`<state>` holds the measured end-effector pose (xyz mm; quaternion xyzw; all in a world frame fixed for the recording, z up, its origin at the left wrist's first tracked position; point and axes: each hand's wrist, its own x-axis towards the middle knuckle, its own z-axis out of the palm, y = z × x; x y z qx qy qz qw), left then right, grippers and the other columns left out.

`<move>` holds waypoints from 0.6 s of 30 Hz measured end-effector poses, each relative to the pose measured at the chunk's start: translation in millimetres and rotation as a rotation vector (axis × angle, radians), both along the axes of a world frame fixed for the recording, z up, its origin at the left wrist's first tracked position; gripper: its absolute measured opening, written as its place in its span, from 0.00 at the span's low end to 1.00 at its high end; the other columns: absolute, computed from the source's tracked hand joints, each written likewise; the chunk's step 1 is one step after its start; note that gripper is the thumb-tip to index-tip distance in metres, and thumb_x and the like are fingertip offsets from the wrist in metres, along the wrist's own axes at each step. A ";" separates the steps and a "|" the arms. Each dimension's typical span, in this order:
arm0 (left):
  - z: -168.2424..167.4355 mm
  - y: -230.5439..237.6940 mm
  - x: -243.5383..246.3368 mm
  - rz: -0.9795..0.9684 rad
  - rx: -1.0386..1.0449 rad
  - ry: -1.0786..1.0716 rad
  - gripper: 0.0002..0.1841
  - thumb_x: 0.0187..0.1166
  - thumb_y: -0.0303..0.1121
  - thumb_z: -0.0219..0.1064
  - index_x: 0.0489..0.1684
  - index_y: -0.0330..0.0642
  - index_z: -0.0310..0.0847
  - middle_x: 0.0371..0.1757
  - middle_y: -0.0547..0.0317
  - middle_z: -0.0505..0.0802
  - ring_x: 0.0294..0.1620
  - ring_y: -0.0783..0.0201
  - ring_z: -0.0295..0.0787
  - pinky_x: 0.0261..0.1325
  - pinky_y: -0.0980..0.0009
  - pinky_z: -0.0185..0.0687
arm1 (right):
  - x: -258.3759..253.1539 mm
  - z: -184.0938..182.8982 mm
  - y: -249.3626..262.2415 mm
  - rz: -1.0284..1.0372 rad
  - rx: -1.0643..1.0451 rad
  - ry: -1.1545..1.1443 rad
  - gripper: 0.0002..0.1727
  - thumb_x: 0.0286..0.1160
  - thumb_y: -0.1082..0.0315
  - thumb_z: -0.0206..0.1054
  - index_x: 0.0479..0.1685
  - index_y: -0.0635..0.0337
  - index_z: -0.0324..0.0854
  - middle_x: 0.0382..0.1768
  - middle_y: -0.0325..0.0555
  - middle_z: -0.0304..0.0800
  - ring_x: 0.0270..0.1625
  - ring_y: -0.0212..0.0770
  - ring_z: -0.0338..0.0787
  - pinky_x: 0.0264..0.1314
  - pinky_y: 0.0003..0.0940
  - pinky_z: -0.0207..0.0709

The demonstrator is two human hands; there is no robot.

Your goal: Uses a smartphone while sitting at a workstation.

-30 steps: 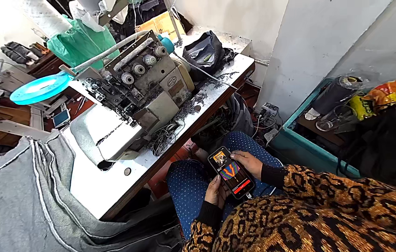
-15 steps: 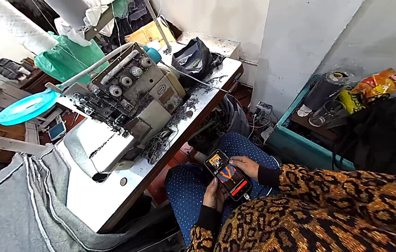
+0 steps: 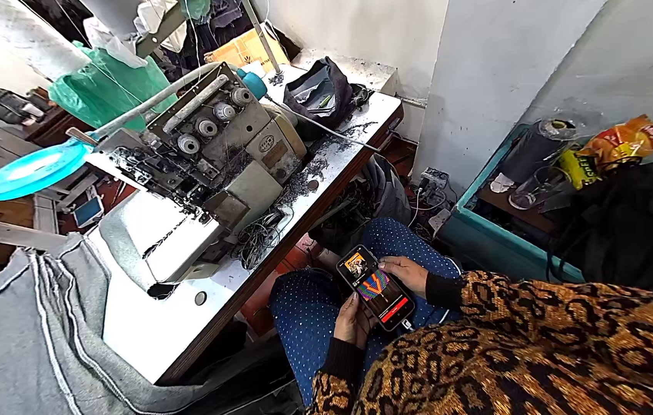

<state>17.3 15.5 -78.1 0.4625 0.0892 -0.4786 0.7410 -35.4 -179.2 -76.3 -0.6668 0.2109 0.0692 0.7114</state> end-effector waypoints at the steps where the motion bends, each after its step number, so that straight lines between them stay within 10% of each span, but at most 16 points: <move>1: 0.1 -0.1 0.2 -0.003 -0.002 0.002 0.21 0.95 0.37 0.31 0.69 0.35 0.66 0.49 0.47 0.94 0.48 0.56 0.95 0.53 0.60 0.90 | 0.1 0.3 0.1 -0.002 0.003 0.004 0.18 0.93 0.66 0.51 0.55 0.72 0.82 0.44 0.52 0.87 0.47 0.33 0.84 0.59 0.34 0.77; 18: -0.5 0.1 0.4 -0.036 -0.022 -0.010 0.20 0.94 0.35 0.33 0.63 0.35 0.70 0.45 0.51 0.95 0.44 0.59 0.95 0.48 0.63 0.91 | 15.3 3.3 -4.6 -0.002 -0.143 -0.022 0.19 0.92 0.63 0.53 0.53 0.72 0.83 0.42 0.57 0.86 0.46 0.45 0.83 0.56 0.46 0.74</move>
